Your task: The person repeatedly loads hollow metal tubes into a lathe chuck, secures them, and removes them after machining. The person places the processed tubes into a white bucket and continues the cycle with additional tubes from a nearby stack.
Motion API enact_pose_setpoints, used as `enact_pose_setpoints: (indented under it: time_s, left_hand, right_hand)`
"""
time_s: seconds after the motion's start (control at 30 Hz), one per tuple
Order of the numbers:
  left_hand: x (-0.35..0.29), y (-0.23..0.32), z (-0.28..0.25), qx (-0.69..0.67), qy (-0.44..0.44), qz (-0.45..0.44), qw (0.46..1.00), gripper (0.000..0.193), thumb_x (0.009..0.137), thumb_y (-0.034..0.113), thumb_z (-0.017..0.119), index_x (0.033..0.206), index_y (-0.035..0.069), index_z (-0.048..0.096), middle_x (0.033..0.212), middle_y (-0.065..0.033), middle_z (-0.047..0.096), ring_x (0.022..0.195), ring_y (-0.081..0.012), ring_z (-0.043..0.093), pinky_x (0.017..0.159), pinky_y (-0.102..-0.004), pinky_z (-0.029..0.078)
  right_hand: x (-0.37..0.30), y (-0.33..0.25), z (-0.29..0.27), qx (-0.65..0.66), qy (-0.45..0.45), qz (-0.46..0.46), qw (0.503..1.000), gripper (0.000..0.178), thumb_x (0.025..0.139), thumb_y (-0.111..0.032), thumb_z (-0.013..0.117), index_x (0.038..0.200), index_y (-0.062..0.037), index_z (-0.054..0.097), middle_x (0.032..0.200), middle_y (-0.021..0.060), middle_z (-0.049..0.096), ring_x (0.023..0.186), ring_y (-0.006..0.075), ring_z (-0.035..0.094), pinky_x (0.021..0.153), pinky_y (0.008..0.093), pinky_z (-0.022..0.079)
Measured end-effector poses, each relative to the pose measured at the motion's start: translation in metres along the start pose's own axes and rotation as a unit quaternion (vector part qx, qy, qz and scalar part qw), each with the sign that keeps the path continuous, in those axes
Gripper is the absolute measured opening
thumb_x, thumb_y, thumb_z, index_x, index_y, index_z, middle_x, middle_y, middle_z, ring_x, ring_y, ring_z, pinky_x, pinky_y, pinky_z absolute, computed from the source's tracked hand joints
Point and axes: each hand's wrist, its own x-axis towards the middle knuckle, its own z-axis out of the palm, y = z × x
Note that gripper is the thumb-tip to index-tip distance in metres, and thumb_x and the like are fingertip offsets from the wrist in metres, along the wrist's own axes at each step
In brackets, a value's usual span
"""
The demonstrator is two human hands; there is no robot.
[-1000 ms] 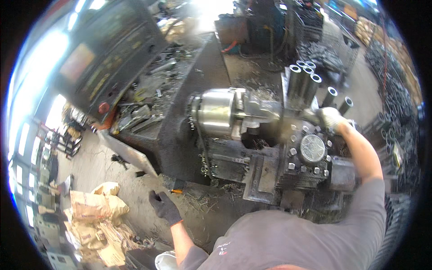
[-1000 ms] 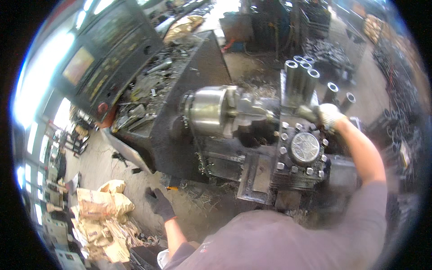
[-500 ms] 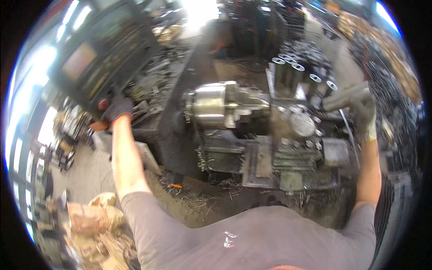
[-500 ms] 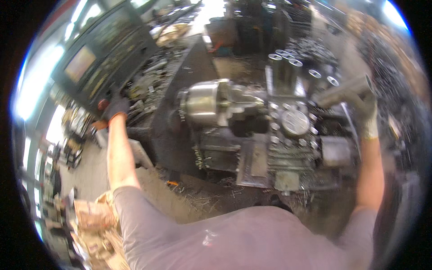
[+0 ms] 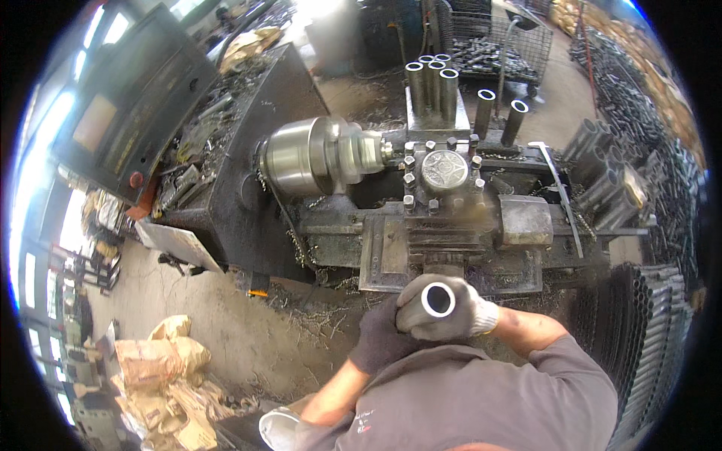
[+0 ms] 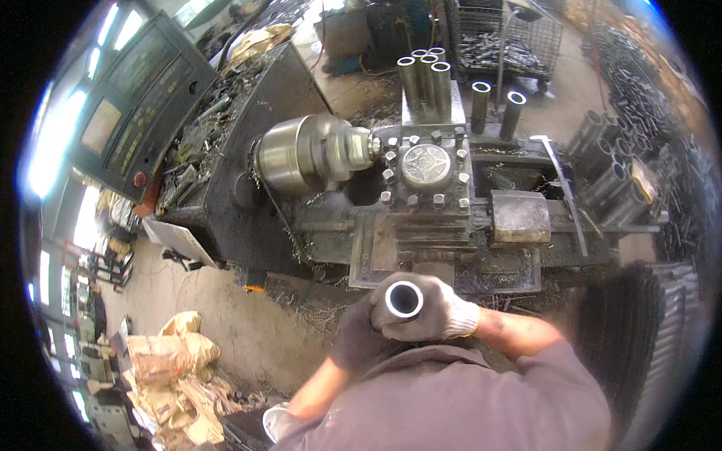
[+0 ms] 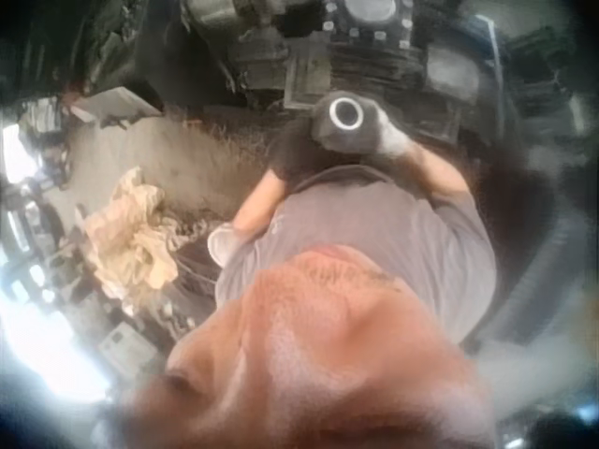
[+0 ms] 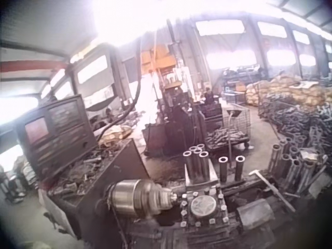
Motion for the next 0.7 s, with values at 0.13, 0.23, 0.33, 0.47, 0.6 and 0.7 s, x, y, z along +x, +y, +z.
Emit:
enact_pose_setpoints:
  time_s: [0.13, 0.23, 0.33, 0.47, 0.6, 0.7]
  left_hand:
    - [-0.065, -0.075, 0.045, 0.084, 0.103, -0.131, 0.982, 0.045, 0.082, 0.039, 0.087, 0.111, 0.008, 0.072, 0.104, -0.0207, 0.076, 0.098, -0.0416, 0.074, 0.086, -0.0491, 0.059]
    - [-0.158, -0.189, 0.076, 0.127, 0.104, -0.346, 0.924, 0.046, 0.087, 0.049, 0.079, 0.106, 0.008, 0.074, 0.103, -0.0203, 0.077, 0.100, -0.0408, 0.074, 0.087, -0.0481, 0.057]
    - [-0.323, -0.288, 0.114, 0.104, 0.205, -0.556, 0.799, 0.051, 0.093, 0.048, 0.070, 0.118, 0.004, 0.076, 0.116, -0.0212, 0.078, 0.113, -0.0418, 0.073, 0.094, -0.0478, 0.056]
    - [-0.584, -0.306, 0.221, 0.002, 0.218, -0.764, 0.607, 0.057, 0.096, 0.050, 0.066, 0.131, 0.006, 0.073, 0.132, -0.0210, 0.073, 0.125, -0.0414, 0.067, 0.103, -0.0476, 0.053]
    - [-0.714, -0.270, 0.368, -0.110, 0.261, -0.824, 0.491, 0.057, 0.098, 0.050, 0.063, 0.135, 0.008, 0.071, 0.137, -0.0195, 0.070, 0.128, -0.0397, 0.066, 0.105, -0.0482, 0.052]
    - [-0.731, -0.260, 0.447, -0.174, 0.338, -0.801, 0.463, 0.056, 0.100, 0.050, 0.060, 0.138, 0.010, 0.070, 0.142, -0.0183, 0.068, 0.129, -0.0385, 0.065, 0.106, -0.0487, 0.052]
  right_hand:
    - [-0.006, 0.041, 0.019, -0.046, -0.025, 0.026, 0.998, 0.041, 0.082, -0.018, 0.090, 0.117, -0.0076, 0.072, 0.104, 0.0069, 0.078, 0.099, 0.0165, 0.075, 0.090, 0.0357, 0.061]
    - [-0.009, 0.055, 0.034, -0.086, -0.032, -0.002, 0.996, 0.040, 0.080, -0.021, 0.091, 0.113, -0.0086, 0.072, 0.104, 0.0094, 0.078, 0.097, 0.0191, 0.075, 0.089, 0.0363, 0.061]
    - [-0.008, 0.064, 0.051, -0.056, -0.081, 0.027, 0.995, 0.043, 0.078, -0.022, 0.092, 0.113, -0.0102, 0.072, 0.105, 0.0088, 0.078, 0.094, 0.0229, 0.076, 0.086, 0.0381, 0.061]
    - [-0.012, 0.086, 0.097, -0.194, -0.160, -0.007, 0.968, 0.049, 0.075, -0.022, 0.093, 0.117, -0.0089, 0.071, 0.106, 0.0105, 0.078, 0.094, 0.0227, 0.077, 0.086, 0.0387, 0.062]
    - [-0.020, 0.108, 0.197, -0.233, -0.275, -0.027, 0.932, 0.052, 0.071, -0.024, 0.093, 0.114, -0.0065, 0.072, 0.101, 0.0141, 0.078, 0.092, 0.0295, 0.078, 0.084, 0.0396, 0.064]
    - [-0.042, 0.103, 0.296, -0.242, -0.401, -0.087, 0.879, 0.047, 0.073, -0.022, 0.090, 0.113, -0.0059, 0.072, 0.099, 0.0162, 0.077, 0.090, 0.0323, 0.078, 0.081, 0.0410, 0.063]
